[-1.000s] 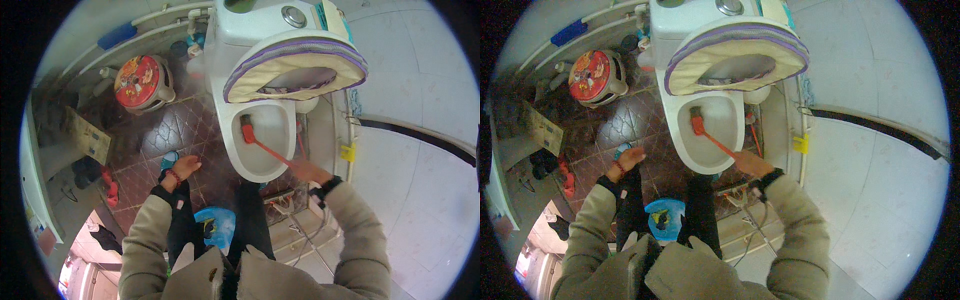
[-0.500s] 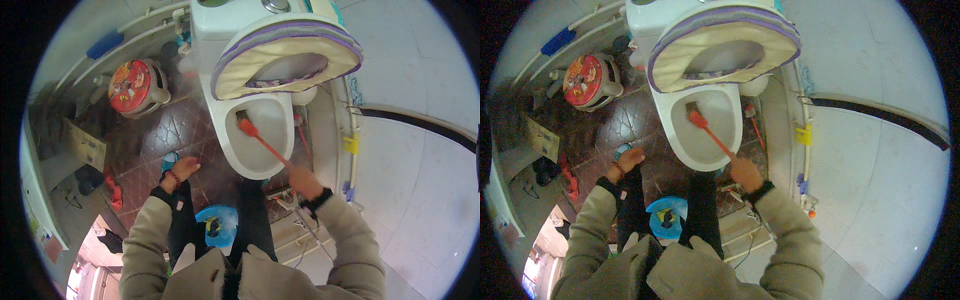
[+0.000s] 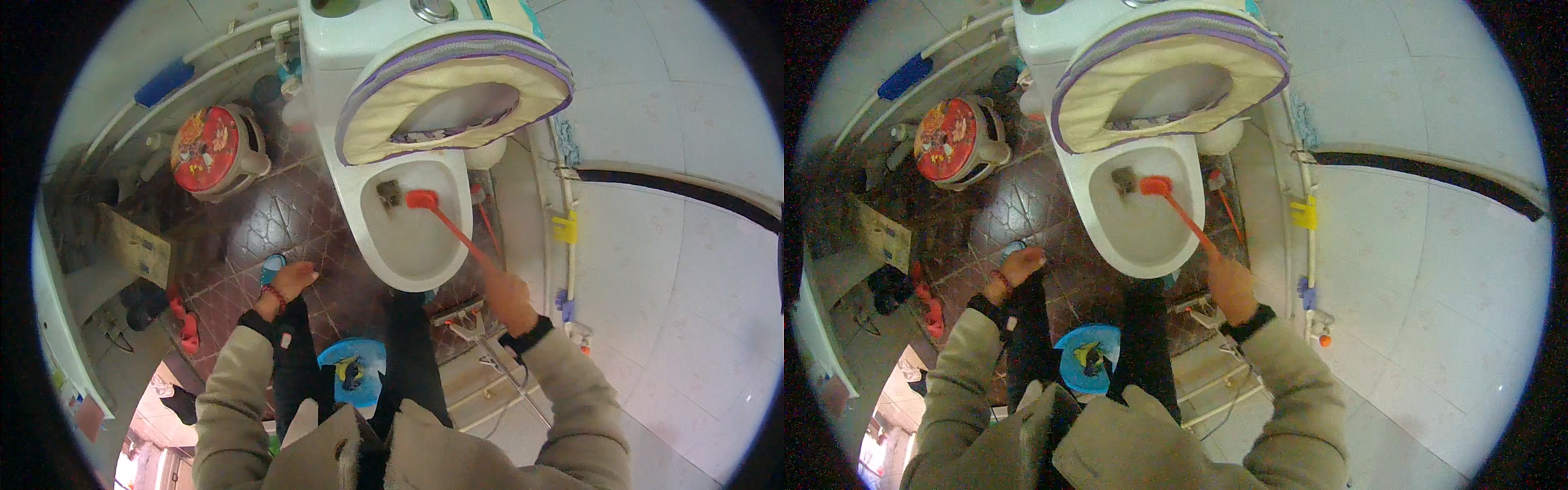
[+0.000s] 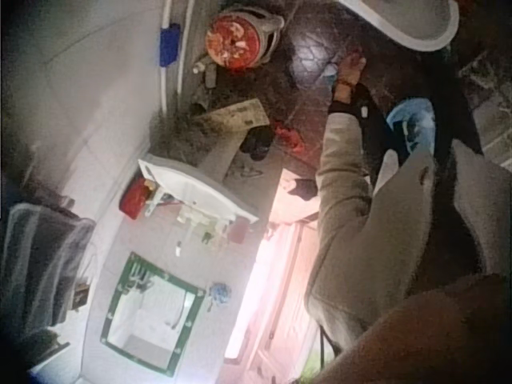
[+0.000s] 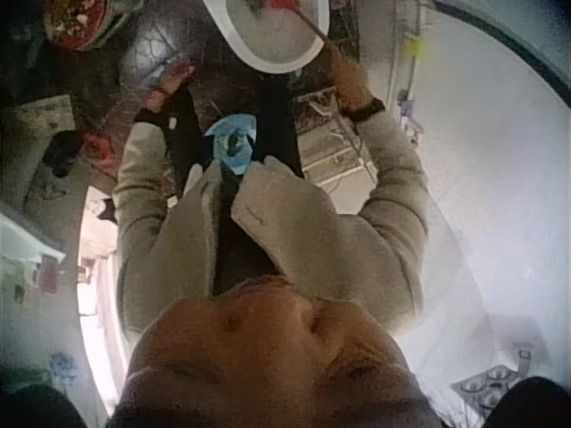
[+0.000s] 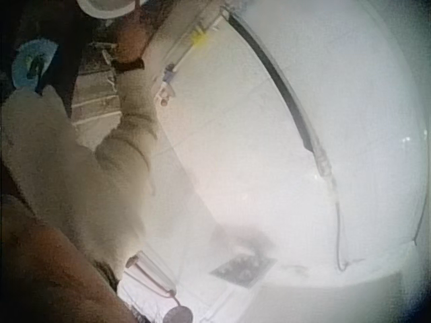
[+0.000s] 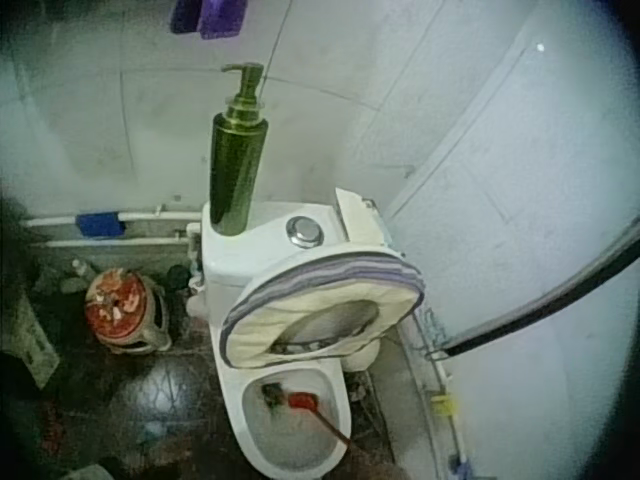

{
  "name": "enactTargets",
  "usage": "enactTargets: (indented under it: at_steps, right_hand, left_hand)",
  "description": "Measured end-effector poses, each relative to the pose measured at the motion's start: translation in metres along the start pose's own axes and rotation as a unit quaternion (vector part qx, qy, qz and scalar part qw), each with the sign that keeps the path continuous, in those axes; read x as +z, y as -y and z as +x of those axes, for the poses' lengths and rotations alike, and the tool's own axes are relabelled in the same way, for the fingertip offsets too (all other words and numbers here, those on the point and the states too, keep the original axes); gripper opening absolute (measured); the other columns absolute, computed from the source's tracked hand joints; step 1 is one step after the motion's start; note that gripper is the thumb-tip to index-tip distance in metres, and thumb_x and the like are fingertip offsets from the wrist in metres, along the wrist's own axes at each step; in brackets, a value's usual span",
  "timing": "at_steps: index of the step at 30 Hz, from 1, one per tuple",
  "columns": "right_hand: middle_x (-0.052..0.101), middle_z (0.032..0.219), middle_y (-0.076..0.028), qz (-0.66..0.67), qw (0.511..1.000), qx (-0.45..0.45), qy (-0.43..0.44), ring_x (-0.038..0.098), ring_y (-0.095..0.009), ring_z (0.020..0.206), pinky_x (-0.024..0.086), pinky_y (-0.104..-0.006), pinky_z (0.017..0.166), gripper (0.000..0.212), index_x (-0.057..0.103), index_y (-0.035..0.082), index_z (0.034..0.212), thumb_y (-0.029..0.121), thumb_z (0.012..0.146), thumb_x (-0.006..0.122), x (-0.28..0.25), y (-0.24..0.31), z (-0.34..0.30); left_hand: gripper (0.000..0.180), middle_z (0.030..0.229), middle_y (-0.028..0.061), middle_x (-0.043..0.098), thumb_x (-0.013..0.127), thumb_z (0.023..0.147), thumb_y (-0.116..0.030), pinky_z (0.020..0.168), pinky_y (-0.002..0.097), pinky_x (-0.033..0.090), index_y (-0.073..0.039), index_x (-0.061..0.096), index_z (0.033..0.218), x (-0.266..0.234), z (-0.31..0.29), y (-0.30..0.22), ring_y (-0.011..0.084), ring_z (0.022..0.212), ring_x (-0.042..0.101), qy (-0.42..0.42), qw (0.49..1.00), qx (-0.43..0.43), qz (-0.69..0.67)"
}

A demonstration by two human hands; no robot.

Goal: The person washes a cloth in a blue basin, scrubs the toilet bowl with a red brush, and rinses the cloth again. The person handles the basin, cloth, and brush throughout the sequence.

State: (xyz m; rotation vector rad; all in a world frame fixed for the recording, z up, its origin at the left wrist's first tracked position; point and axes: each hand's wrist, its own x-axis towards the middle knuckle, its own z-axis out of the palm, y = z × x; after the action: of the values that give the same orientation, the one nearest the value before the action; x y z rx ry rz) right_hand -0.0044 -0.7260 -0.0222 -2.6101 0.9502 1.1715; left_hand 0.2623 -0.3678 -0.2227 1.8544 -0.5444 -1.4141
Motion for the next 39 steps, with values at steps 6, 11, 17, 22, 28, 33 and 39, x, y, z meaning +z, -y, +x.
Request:
enactTargets:
  at_steps: [6,11,17,22,28,33,39]
  right_hand:
    - [0.063,0.084,-0.018,0.03,0.997,-0.077,0.007,0.062,-0.033,0.083,0.051,-0.0471,0.067,0.04,0.049,0.007,0.123,0.011,0.083,0.046,0.027,0.025,0.04]
    - [0.061,0.084,-0.021,-0.017,0.958,-0.283,-0.047,0.062,-0.035,0.079,0.05,-0.0469,0.067,0.026,0.059,0.0,0.098,0.011,0.078,0.048,0.045,0.036,0.123]
    - [0.061,0.077,-0.02,0.011,0.938,-0.344,0.046,0.06,-0.037,0.065,0.05,-0.0456,0.06,0.025,0.059,-0.002,0.091,0.01,0.07,0.054,0.013,-0.031,0.086]
    - [0.059,0.069,-0.018,0.205,0.942,-0.235,0.125,0.058,-0.039,0.064,0.048,-0.0459,0.056,0.022,0.057,-0.001,0.093,0.01,0.075,0.052,0.006,-0.009,0.12]
    - [0.059,0.07,-0.021,0.17,0.967,-0.185,-0.043,0.058,-0.04,0.064,0.048,-0.0469,0.055,0.03,0.051,-0.003,0.111,0.013,0.085,0.045,0.037,0.03,0.091]
    - [0.061,0.075,-0.022,0.064,0.994,-0.088,-0.002,0.061,-0.04,0.075,0.05,-0.0475,0.063,0.037,0.047,-0.006,0.119,0.009,0.085,0.041,0.037,0.018,0.041]
    - [0.061,0.078,-0.022,0.157,0.983,-0.062,-0.067,0.062,-0.04,0.074,0.05,-0.049,0.062,0.033,0.049,-0.003,0.114,0.012,0.088,0.036,0.069,0.086,0.105]
  left_hand:
    - [0.045,0.107,0.0125,0.063,0.066,0.082,-0.034,0.087,0.0306,0.046,-0.001,0.059,0.112,-0.004,-0.006,-0.004,0.0216,0.102,0.059,-0.004,0.999,-0.042,-0.017]
    - [0.042,0.107,0.012,0.063,0.066,0.083,-0.03,0.086,0.0289,0.046,0.0,0.059,0.111,0.007,-0.004,-0.007,0.0191,0.1,0.059,-0.005,0.997,-0.055,-0.044]
    - [0.044,0.106,0.0121,0.063,0.064,0.083,-0.037,0.086,0.0312,0.046,-0.001,0.06,0.108,-0.008,-0.01,0.004,0.024,0.1,0.059,-0.004,0.998,-0.059,0.028]
    - [0.045,0.106,0.0134,0.063,0.062,0.084,-0.038,0.087,0.0325,0.045,0.0,0.06,0.107,-0.006,-0.008,-0.002,0.0266,0.1,0.059,-0.004,0.999,-0.031,0.015]
    - [0.045,0.105,0.0124,0.063,0.063,0.083,-0.039,0.086,0.032,0.045,-0.001,0.06,0.108,0.003,0.0,-0.006,0.0249,0.099,0.059,-0.001,0.999,-0.009,0.046]
    - [0.043,0.104,0.012,0.063,0.063,0.084,-0.036,0.086,0.0313,0.046,-0.001,0.06,0.109,-0.006,-0.003,-0.009,0.0218,0.098,0.06,-0.001,0.999,-0.031,0.036]
    - [0.042,0.108,0.0129,0.063,0.063,0.084,-0.034,0.087,0.0311,0.045,-0.001,0.059,0.111,0.003,-0.009,-0.021,0.0214,0.101,0.059,-0.004,1.0,-0.021,-0.006]
